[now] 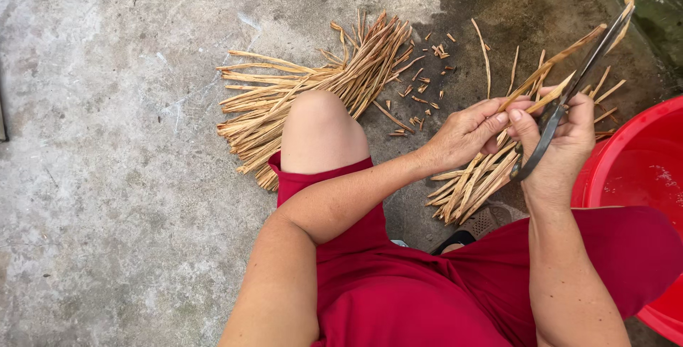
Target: The person sits on a concrete floor and uses shears to split dried plant stalks into thinner strips. The person holds each stalk with one hand and uses the shears to split it lengthwise, then places the resulting strips into a pile on the floor.
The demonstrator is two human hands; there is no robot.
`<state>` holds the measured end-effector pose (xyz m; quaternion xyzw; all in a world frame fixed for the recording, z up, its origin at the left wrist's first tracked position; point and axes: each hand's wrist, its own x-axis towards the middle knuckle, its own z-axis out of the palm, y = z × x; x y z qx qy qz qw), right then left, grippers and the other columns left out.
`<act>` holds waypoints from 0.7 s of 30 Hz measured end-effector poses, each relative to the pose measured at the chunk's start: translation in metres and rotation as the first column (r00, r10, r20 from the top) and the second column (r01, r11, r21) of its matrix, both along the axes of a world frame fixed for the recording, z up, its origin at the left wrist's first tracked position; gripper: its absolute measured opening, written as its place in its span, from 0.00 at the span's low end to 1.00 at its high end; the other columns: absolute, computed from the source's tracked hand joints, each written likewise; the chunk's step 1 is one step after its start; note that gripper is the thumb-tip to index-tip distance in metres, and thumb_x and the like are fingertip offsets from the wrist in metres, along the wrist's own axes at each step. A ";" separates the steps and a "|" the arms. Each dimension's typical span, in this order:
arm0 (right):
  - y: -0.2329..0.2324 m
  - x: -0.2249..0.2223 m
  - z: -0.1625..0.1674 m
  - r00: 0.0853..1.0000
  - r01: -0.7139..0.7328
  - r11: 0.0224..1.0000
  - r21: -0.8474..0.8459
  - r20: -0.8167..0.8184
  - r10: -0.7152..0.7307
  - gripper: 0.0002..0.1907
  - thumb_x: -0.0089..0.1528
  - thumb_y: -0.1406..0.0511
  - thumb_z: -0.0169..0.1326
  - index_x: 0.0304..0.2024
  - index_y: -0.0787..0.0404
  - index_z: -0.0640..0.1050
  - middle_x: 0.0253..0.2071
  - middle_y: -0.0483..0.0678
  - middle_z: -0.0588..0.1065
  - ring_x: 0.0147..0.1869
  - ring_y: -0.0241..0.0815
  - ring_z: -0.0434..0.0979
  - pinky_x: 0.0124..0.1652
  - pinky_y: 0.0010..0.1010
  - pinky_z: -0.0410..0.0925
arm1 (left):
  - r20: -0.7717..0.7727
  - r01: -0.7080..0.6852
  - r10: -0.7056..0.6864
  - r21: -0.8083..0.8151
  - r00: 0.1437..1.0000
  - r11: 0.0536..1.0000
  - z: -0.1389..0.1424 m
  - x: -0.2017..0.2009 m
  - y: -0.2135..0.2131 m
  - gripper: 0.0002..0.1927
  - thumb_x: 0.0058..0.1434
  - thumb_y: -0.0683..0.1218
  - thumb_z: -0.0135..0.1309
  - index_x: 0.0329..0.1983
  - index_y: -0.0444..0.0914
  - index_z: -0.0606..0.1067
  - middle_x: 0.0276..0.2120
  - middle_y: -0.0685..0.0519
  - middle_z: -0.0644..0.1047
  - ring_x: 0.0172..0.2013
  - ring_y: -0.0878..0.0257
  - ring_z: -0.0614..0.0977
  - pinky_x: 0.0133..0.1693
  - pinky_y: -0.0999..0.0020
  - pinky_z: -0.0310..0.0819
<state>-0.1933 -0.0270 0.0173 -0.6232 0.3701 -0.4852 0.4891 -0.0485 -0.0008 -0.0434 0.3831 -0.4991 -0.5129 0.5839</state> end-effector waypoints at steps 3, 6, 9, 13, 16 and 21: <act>-0.004 -0.001 0.002 1.000 -0.007 1.000 0.028 -0.007 0.007 0.17 0.73 0.77 0.61 0.57 0.66 0.67 0.45 0.52 0.79 0.45 0.34 0.82 0.43 0.20 0.77 | 0.042 -0.046 0.050 -0.087 0.998 0.995 0.002 0.004 -0.001 0.18 0.80 0.50 0.45 0.67 0.39 0.71 0.50 0.55 0.79 0.51 0.69 0.79 0.55 0.72 0.76; -0.006 -0.007 0.005 0.999 -0.010 0.999 0.037 0.032 0.009 0.18 0.74 0.75 0.62 0.59 0.65 0.67 0.47 0.53 0.80 0.44 0.33 0.81 0.43 0.19 0.75 | -0.047 -0.022 0.023 0.021 0.999 1.000 0.005 0.015 -0.002 0.18 0.76 0.50 0.49 0.65 0.39 0.75 0.46 0.57 0.80 0.44 0.70 0.79 0.48 0.73 0.78; -0.008 -0.024 0.012 0.998 -0.003 1.000 0.004 0.058 0.003 0.19 0.75 0.75 0.62 0.62 0.65 0.67 0.46 0.52 0.77 0.44 0.33 0.77 0.45 0.19 0.73 | -0.053 -0.090 0.091 0.021 0.994 0.996 0.011 0.033 -0.006 0.16 0.76 0.50 0.50 0.61 0.39 0.78 0.42 0.59 0.77 0.41 0.71 0.77 0.43 0.75 0.76; -0.009 -0.041 0.024 0.995 0.019 1.000 0.023 0.093 -0.021 0.19 0.72 0.68 0.62 0.60 0.62 0.68 0.45 0.50 0.79 0.39 0.32 0.77 0.40 0.19 0.72 | -0.060 -0.175 0.174 -0.002 0.983 0.985 0.023 0.056 -0.003 0.17 0.75 0.49 0.51 0.62 0.38 0.77 0.38 0.61 0.76 0.35 0.73 0.73 0.37 0.78 0.69; -0.005 -0.045 0.032 0.993 -0.053 0.994 -0.094 -0.110 0.042 0.18 0.70 0.68 0.63 0.58 0.63 0.71 0.44 0.47 0.78 0.46 0.31 0.80 0.46 0.21 0.76 | -0.022 -0.196 0.197 0.030 0.980 0.980 0.033 0.064 -0.001 0.17 0.76 0.49 0.50 0.62 0.37 0.78 0.34 0.61 0.73 0.32 0.74 0.69 0.34 0.80 0.61; 0.000 -0.043 0.038 0.946 -0.107 0.994 -0.014 -0.310 0.098 0.29 0.58 0.67 0.70 0.59 0.64 0.73 0.43 0.45 0.77 0.44 0.30 0.76 0.43 0.20 0.73 | 0.102 -0.174 0.179 -0.059 0.978 0.983 0.046 0.056 0.000 0.16 0.77 0.48 0.49 0.62 0.37 0.77 0.33 0.61 0.72 0.34 0.74 0.71 0.37 0.80 0.66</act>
